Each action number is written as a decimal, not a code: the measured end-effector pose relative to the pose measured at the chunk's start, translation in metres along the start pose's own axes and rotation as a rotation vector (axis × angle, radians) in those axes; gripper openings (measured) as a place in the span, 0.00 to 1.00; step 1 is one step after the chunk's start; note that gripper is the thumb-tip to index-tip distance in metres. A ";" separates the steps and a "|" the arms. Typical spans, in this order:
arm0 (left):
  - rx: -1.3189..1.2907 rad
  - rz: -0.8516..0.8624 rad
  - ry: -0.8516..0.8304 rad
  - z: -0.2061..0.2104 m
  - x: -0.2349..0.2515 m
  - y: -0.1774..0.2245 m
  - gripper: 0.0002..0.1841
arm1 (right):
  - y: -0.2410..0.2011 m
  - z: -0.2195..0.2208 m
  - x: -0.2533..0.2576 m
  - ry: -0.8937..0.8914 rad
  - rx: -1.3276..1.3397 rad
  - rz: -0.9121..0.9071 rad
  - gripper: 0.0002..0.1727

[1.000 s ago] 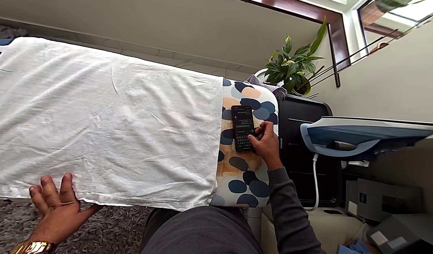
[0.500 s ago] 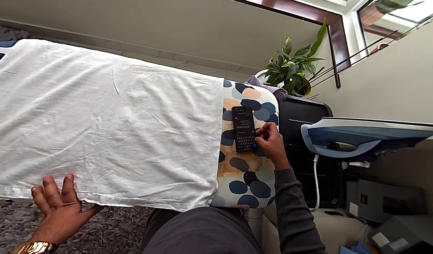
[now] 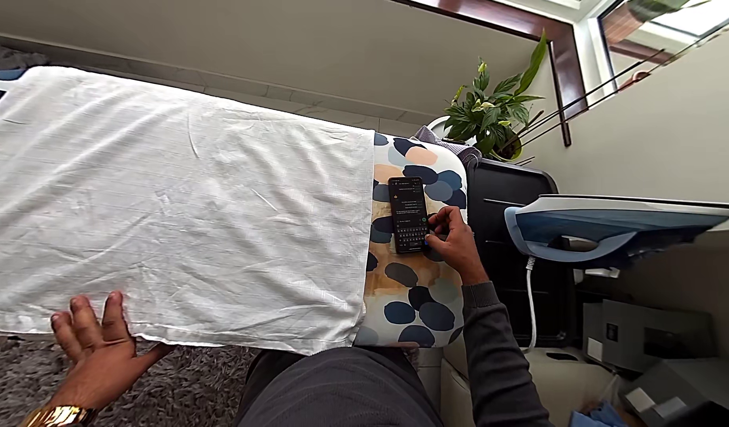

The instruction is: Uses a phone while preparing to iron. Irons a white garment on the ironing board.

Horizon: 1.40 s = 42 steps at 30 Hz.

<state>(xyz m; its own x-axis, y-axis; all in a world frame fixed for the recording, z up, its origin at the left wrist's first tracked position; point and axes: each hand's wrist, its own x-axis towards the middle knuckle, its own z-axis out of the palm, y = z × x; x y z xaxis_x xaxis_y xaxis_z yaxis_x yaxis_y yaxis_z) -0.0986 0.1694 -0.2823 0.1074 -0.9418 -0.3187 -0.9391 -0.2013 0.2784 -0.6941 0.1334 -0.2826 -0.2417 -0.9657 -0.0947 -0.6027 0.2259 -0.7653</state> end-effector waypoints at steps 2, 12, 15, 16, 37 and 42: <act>0.002 -0.004 0.000 -0.001 -0.001 0.002 0.73 | 0.000 0.001 0.000 0.004 -0.004 0.001 0.26; -0.007 -0.009 -0.005 -0.003 -0.002 0.006 0.72 | 0.000 0.005 0.002 0.062 0.003 0.003 0.24; -0.002 -0.009 -0.007 -0.004 -0.002 0.007 0.72 | -0.006 0.010 0.003 0.113 -0.058 0.043 0.25; -0.003 -0.014 -0.010 -0.004 -0.002 0.007 0.72 | -0.008 0.011 0.004 0.122 -0.076 0.052 0.26; 0.001 0.002 0.006 0.000 0.000 0.000 0.74 | -0.017 0.027 0.004 0.163 -0.288 0.068 0.41; 0.001 -0.003 -0.005 0.000 0.001 -0.002 0.74 | -0.014 0.019 0.004 0.155 -0.163 0.092 0.36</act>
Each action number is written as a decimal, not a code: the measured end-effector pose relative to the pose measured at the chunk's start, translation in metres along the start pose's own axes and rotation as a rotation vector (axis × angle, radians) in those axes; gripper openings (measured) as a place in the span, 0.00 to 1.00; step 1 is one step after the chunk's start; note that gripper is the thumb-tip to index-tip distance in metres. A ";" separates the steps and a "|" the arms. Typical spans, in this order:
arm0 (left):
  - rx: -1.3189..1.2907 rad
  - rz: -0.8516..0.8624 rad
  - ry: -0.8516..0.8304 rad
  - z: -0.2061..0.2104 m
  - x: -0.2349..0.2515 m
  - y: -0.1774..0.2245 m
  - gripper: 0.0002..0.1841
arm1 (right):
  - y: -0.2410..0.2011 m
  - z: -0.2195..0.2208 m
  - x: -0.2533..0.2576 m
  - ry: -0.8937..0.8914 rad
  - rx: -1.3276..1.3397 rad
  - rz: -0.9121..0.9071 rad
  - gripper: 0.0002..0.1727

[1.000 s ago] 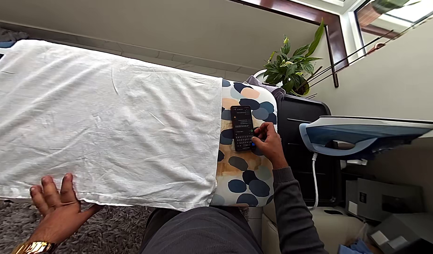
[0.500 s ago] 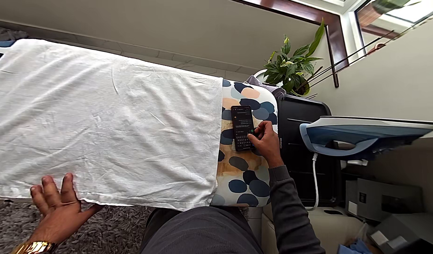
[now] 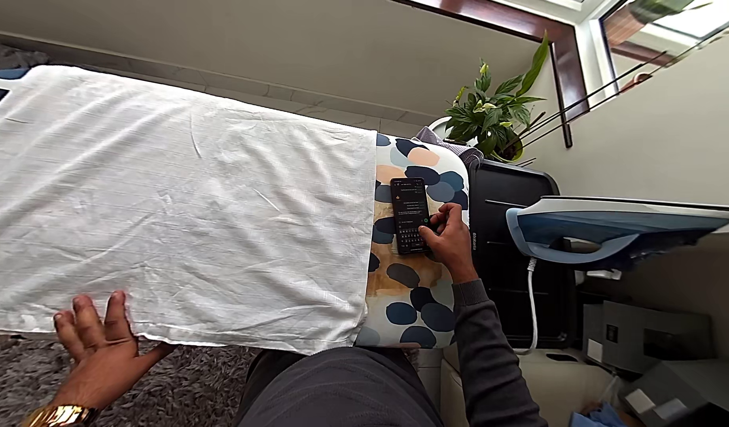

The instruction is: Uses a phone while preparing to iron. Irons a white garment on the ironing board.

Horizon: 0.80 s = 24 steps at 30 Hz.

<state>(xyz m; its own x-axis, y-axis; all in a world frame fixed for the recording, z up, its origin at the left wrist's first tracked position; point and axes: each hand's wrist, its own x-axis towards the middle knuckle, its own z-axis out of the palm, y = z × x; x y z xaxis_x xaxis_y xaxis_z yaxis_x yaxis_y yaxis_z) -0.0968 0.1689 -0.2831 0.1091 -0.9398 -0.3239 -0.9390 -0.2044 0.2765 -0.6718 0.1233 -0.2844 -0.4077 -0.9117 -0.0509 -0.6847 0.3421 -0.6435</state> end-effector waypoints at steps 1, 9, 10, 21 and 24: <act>-0.003 -0.005 -0.003 0.000 0.000 0.001 0.74 | 0.000 -0.001 0.000 -0.004 0.007 0.008 0.35; -0.007 -0.006 0.004 -0.001 0.000 0.002 0.74 | 0.000 -0.001 0.001 -0.009 -0.023 -0.009 0.35; -0.005 -0.004 0.005 0.000 0.000 0.002 0.74 | 0.001 -0.002 0.002 -0.017 -0.008 -0.003 0.35; 0.004 0.009 0.011 0.000 -0.001 0.001 0.73 | -0.005 -0.005 0.013 0.034 0.040 0.112 0.21; 0.011 0.016 0.014 0.001 0.000 -0.001 0.73 | -0.004 -0.006 0.013 0.029 0.072 0.099 0.23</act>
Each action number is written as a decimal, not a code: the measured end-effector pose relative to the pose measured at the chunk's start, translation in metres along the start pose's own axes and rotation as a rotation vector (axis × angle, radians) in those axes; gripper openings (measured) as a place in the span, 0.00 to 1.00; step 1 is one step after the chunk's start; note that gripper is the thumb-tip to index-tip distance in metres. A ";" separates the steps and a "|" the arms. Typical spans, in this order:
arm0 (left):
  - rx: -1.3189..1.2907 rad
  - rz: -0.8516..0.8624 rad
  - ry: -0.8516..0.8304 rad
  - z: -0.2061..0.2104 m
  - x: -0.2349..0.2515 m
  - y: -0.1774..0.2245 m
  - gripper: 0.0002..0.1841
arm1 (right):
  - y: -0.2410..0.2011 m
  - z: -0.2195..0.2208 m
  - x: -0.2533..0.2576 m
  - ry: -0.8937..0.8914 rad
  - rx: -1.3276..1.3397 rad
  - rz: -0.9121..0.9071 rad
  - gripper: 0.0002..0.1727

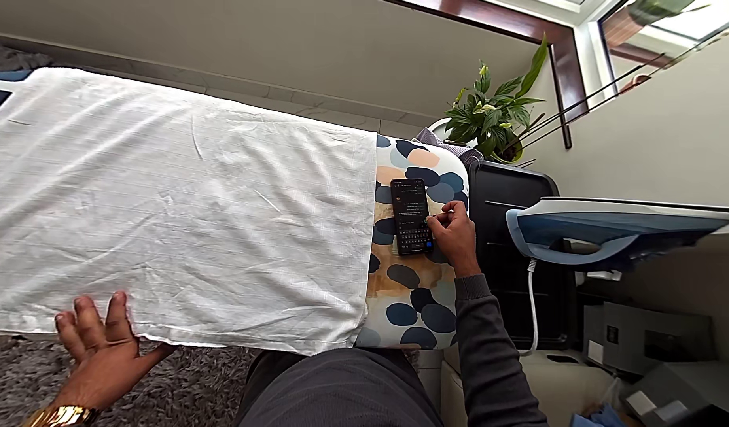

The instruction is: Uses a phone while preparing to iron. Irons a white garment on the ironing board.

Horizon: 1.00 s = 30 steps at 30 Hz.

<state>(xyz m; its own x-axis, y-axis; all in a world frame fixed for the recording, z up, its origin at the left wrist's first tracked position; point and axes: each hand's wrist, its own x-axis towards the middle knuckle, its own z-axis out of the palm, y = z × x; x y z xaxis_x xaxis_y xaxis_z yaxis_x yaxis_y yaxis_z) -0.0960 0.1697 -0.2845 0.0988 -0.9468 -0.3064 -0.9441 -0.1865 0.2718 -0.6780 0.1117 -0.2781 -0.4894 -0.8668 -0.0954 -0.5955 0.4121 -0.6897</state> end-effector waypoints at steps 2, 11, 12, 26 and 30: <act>-0.011 -0.004 -0.005 -0.001 -0.001 0.002 0.73 | 0.003 0.000 -0.001 0.005 0.025 -0.030 0.22; -0.012 -0.018 -0.020 -0.003 -0.001 0.004 0.73 | 0.005 0.003 -0.007 0.014 -0.036 -0.047 0.21; -0.010 -0.014 -0.012 -0.002 -0.001 0.004 0.73 | 0.003 0.001 -0.005 0.002 -0.012 -0.023 0.22; -0.020 -0.006 0.002 0.000 0.000 0.001 0.74 | 0.001 0.013 -0.020 0.007 -0.091 -0.081 0.38; -0.018 -0.021 -0.013 -0.002 -0.001 0.004 0.74 | 0.001 0.013 -0.019 0.005 -0.102 -0.074 0.40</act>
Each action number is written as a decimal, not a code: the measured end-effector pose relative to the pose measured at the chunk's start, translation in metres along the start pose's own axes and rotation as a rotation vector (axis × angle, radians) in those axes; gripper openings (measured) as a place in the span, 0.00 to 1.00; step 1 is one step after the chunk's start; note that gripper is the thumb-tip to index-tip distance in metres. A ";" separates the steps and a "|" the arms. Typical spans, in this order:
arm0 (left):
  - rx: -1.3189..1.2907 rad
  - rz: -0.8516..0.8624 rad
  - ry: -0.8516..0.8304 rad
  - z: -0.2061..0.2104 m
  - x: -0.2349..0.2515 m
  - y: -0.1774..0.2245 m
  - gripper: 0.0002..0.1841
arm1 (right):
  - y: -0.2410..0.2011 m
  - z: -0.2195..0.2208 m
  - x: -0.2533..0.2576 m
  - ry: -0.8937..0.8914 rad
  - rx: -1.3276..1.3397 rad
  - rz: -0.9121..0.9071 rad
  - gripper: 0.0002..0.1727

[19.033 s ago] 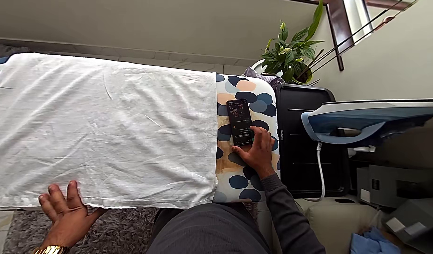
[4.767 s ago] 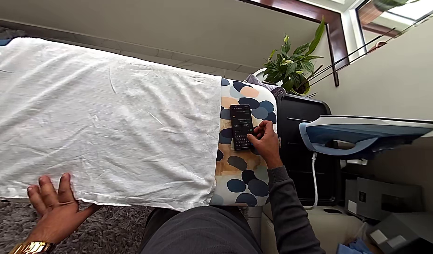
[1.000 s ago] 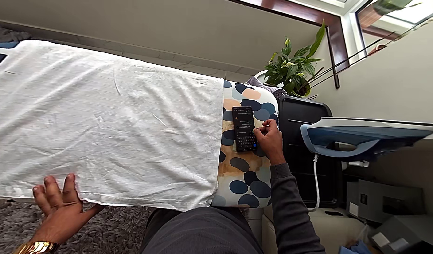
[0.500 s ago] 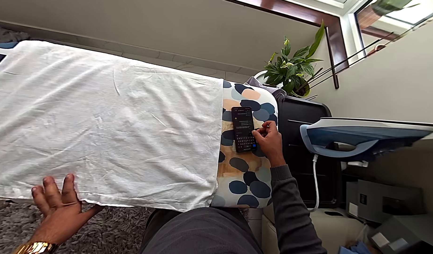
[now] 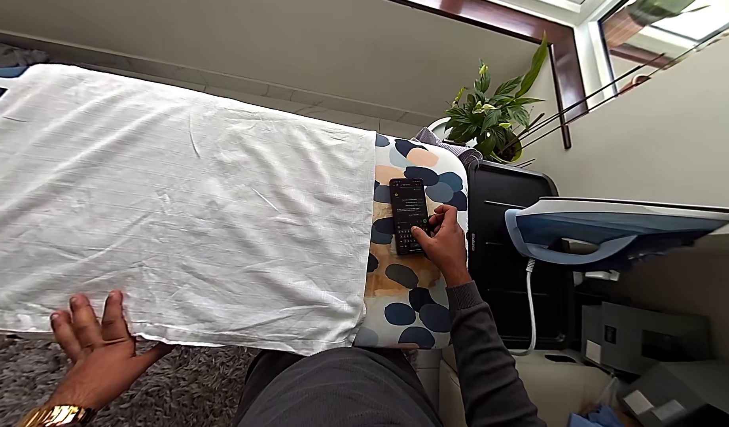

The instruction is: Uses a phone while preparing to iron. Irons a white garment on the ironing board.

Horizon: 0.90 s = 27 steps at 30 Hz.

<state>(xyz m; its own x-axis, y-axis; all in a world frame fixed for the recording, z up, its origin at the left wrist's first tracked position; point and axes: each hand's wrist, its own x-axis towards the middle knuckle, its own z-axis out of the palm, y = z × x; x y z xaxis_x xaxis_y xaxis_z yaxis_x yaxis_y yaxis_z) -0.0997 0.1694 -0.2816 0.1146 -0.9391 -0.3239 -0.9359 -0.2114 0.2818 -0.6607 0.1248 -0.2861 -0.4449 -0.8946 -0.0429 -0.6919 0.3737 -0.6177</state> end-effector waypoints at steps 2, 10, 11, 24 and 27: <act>-0.004 -0.014 -0.005 -0.002 -0.001 0.003 0.73 | -0.002 0.001 -0.001 0.006 -0.032 -0.013 0.43; 0.001 0.004 0.013 0.001 0.000 -0.002 0.73 | 0.005 -0.009 0.002 -0.080 0.087 0.003 0.41; -0.004 0.006 0.012 0.001 0.000 -0.002 0.73 | 0.010 -0.013 0.003 -0.096 0.147 -0.010 0.38; -0.012 0.012 0.023 0.000 0.000 0.000 0.73 | 0.014 -0.014 0.000 -0.103 0.146 -0.057 0.34; -0.019 0.013 0.022 0.002 0.000 -0.002 0.74 | 0.006 -0.006 0.000 -0.040 0.064 -0.027 0.40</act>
<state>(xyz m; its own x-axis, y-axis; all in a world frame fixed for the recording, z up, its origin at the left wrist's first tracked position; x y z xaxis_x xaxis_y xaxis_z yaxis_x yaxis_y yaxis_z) -0.0982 0.1702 -0.2844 0.1097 -0.9474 -0.3006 -0.9310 -0.2039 0.3028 -0.6682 0.1288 -0.2855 -0.4024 -0.9137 -0.0564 -0.6648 0.3340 -0.6682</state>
